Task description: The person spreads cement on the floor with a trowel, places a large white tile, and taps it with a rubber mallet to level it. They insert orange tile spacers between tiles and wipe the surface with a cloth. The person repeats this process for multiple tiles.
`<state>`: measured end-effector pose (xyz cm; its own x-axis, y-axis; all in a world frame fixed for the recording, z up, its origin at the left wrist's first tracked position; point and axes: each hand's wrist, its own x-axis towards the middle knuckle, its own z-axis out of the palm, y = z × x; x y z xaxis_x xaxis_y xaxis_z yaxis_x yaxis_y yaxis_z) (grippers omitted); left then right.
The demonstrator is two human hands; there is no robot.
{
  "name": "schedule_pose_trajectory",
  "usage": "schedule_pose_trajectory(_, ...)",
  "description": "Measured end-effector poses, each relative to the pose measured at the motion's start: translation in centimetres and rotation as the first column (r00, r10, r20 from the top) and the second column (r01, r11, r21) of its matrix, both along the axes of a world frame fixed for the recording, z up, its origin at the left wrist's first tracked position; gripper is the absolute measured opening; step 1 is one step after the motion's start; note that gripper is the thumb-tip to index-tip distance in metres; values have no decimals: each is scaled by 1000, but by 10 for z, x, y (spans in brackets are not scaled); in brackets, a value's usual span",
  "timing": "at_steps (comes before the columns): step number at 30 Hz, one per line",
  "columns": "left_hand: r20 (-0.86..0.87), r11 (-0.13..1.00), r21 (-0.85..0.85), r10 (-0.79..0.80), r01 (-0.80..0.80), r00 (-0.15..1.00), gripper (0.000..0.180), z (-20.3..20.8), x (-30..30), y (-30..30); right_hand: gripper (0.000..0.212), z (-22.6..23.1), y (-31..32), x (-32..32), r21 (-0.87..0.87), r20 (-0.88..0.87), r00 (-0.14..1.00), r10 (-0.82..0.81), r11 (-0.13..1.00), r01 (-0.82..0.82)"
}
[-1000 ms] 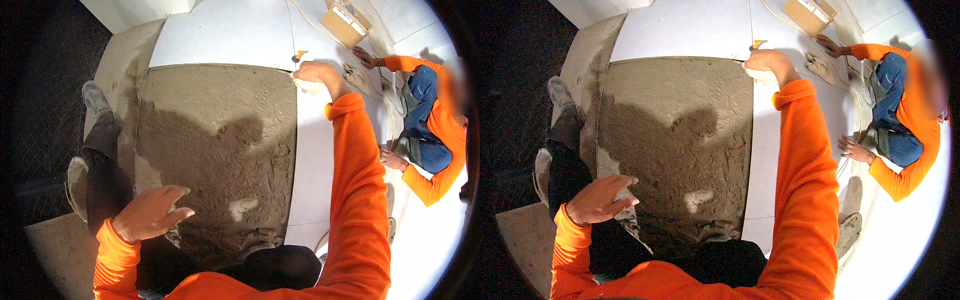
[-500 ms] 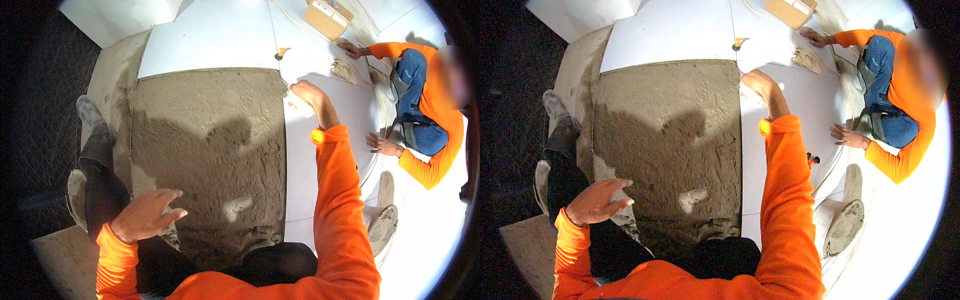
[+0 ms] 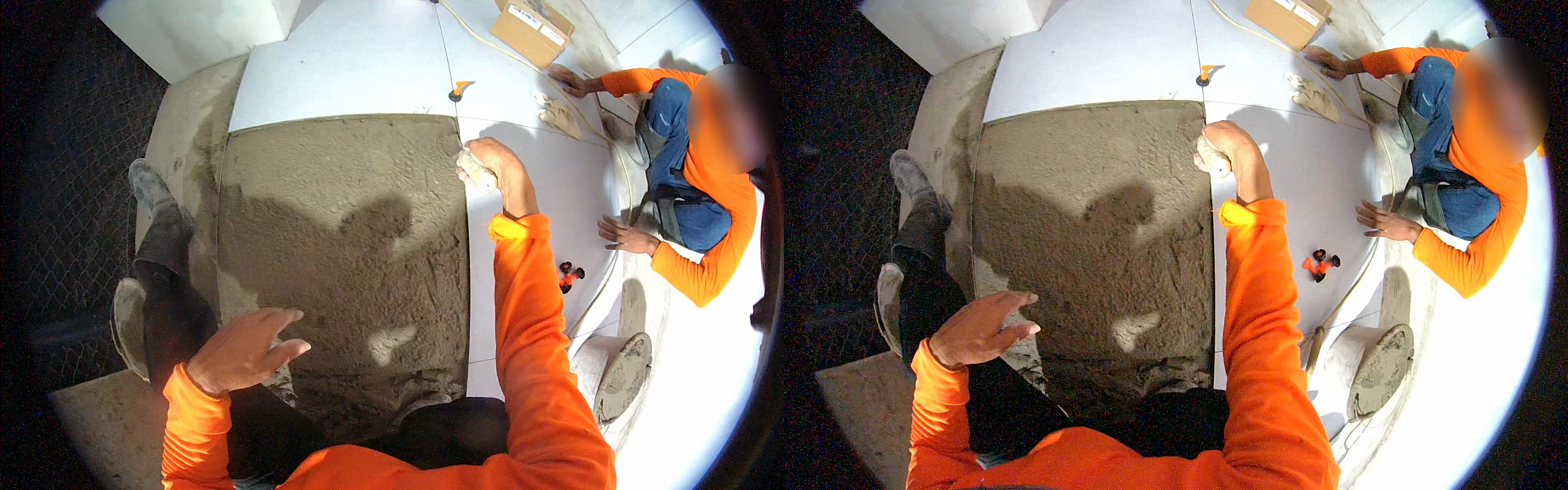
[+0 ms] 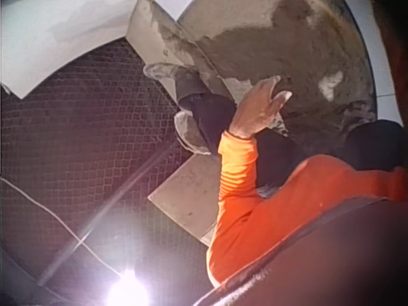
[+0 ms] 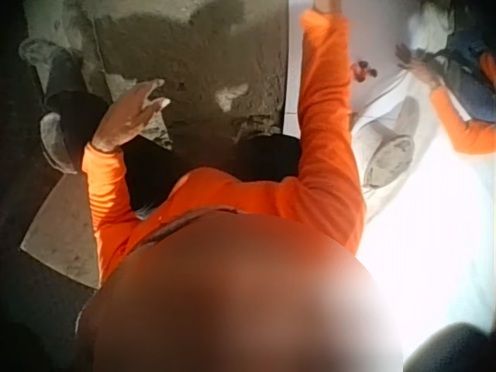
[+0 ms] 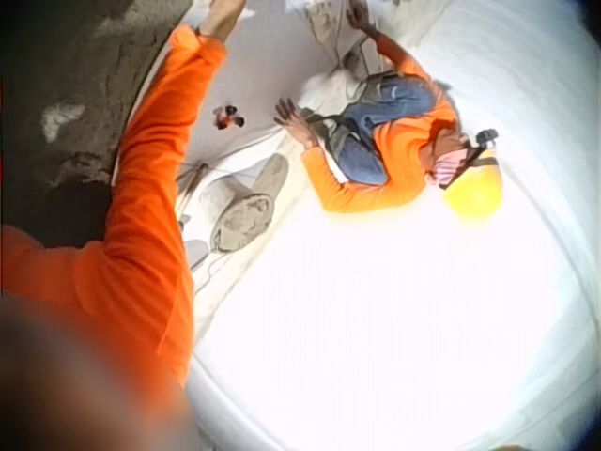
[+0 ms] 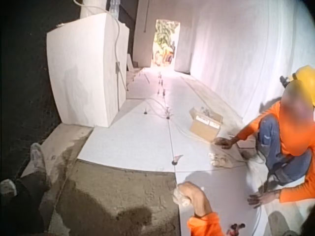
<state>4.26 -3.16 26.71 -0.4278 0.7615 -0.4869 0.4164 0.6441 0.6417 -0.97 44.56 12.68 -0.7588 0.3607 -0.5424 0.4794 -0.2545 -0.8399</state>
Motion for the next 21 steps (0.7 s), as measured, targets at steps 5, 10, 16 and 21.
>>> schedule_pose_trajectory(5, -13, 1000, -1, -25, 25, 1000, 64, 1, 2, 2, 26, -20, 6, -22, 211, 375, 905, 199, 933, -292)
schedule_pose_trajectory(10, 21, 999, -46, -5, 6, 1000, 66, -3, 5, 4, 44, -56, -17, 17, 353, 278, 943, 180, 894, -275)
schedule_pose_trajectory(16, -56, 996, -85, -8, 3, 998, 68, -19, 4, 5, 41, -58, -60, 123, 753, 260, 903, 341, 514, -411)
schedule_pose_trajectory(21, -82, 982, -185, 12, -27, 997, 68, -31, -8, 10, 27, -35, -92, 311, 634, 175, 981, 83, 752, -177)
